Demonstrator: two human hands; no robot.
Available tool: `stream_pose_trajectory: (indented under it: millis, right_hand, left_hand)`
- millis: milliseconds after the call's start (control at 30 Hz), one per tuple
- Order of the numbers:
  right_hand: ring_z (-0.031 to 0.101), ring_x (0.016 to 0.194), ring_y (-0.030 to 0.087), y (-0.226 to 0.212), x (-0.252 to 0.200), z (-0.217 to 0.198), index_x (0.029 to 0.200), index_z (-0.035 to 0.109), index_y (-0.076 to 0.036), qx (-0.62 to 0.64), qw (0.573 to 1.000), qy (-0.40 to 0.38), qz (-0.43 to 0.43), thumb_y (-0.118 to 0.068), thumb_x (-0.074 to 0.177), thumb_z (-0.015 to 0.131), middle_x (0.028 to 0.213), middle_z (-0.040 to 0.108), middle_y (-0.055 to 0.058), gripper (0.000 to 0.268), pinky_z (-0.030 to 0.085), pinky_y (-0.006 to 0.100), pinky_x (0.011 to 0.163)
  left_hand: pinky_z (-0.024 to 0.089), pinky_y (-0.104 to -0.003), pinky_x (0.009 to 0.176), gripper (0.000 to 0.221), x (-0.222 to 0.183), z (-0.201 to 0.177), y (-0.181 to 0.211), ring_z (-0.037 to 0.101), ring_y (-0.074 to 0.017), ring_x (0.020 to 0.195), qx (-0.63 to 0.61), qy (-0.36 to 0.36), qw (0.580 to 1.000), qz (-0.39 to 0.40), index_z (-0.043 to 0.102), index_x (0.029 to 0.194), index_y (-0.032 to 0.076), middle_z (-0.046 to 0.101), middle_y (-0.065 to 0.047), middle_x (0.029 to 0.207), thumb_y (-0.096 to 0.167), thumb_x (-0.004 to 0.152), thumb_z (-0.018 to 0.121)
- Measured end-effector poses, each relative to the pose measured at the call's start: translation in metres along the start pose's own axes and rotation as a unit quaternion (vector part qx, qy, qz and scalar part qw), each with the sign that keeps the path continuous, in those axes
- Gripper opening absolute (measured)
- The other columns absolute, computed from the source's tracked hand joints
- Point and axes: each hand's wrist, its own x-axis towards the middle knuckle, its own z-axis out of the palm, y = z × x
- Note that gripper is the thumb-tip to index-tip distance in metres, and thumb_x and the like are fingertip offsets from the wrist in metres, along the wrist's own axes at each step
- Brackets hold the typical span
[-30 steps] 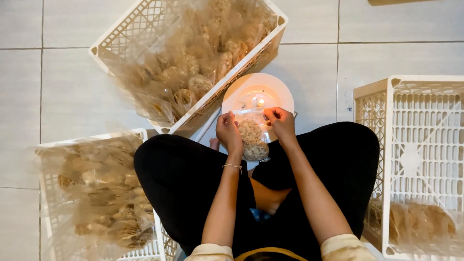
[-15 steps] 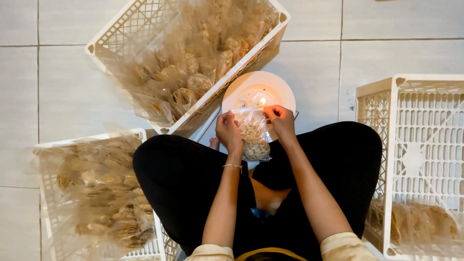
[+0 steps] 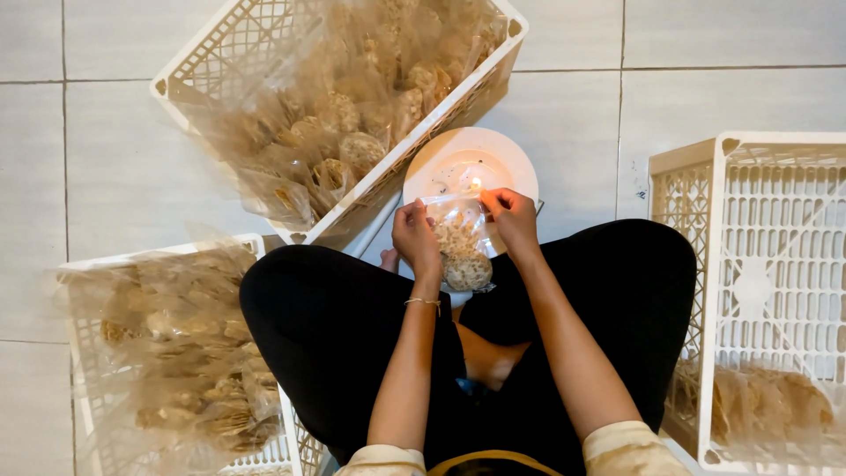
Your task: Sealing plastic bags containing snacks using a candle flame
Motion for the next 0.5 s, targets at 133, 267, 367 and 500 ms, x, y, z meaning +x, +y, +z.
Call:
stream_pose_trajectory:
  millis: [133, 267, 367, 500]
  right_hand:
    - [0.065, 0.071, 0.014, -0.001, -0.001, -0.001, 0.087, 0.078, -0.008, 0.011, 1.0, -0.007, 0.0, -0.025, 0.093, 0.074, 0.076, 0.072, 0.009, 0.019, 0.056, 0.028, 0.071]
    - [0.066, 0.068, 0.014, 0.006, 0.004, 0.002, 0.085, 0.078, -0.009, 0.011, 1.0, -0.003, -0.001, -0.025, 0.093, 0.074, 0.075, 0.071, 0.009, 0.018, 0.056, 0.027, 0.07]
    - [0.066, 0.068, 0.015, 0.005, 0.004, 0.003, 0.085, 0.078, -0.009, 0.015, 1.0, 0.0, 0.002, -0.025, 0.092, 0.075, 0.075, 0.072, 0.009, 0.018, 0.056, 0.026, 0.07]
    - [0.066, 0.069, 0.015, 0.004, 0.004, 0.004, 0.089, 0.079, -0.009, 0.01, 1.0, -0.004, 0.006, -0.025, 0.092, 0.076, 0.077, 0.073, 0.009, 0.017, 0.056, 0.027, 0.07]
  left_hand:
    - [0.049, -0.02, 0.055, 0.013, 0.004, 0.001, -0.007, 0.061, -0.0092, 0.054, -0.002, -0.003, 1.0, 0.009, 0.075, 0.089, 0.015, 0.067, -0.005, 0.061, 0.028, 0.09, 0.071]
    - [0.053, -0.023, 0.058, 0.013, 0.006, 0.001, -0.014, 0.066, -0.0108, 0.058, -0.011, 0.003, 1.0, 0.011, 0.075, 0.091, 0.012, 0.073, -0.007, 0.072, 0.024, 0.089, 0.071]
    - [0.053, -0.023, 0.056, 0.013, 0.007, 0.001, -0.015, 0.066, -0.0107, 0.058, -0.011, 0.003, 1.0, 0.009, 0.074, 0.091, 0.012, 0.073, -0.006, 0.072, 0.025, 0.089, 0.07]
    - [0.052, -0.025, 0.059, 0.014, 0.012, 0.002, -0.017, 0.064, -0.0116, 0.058, 0.013, 0.007, 1.0, 0.012, 0.075, 0.091, 0.015, 0.07, -0.005, 0.065, 0.028, 0.09, 0.07]
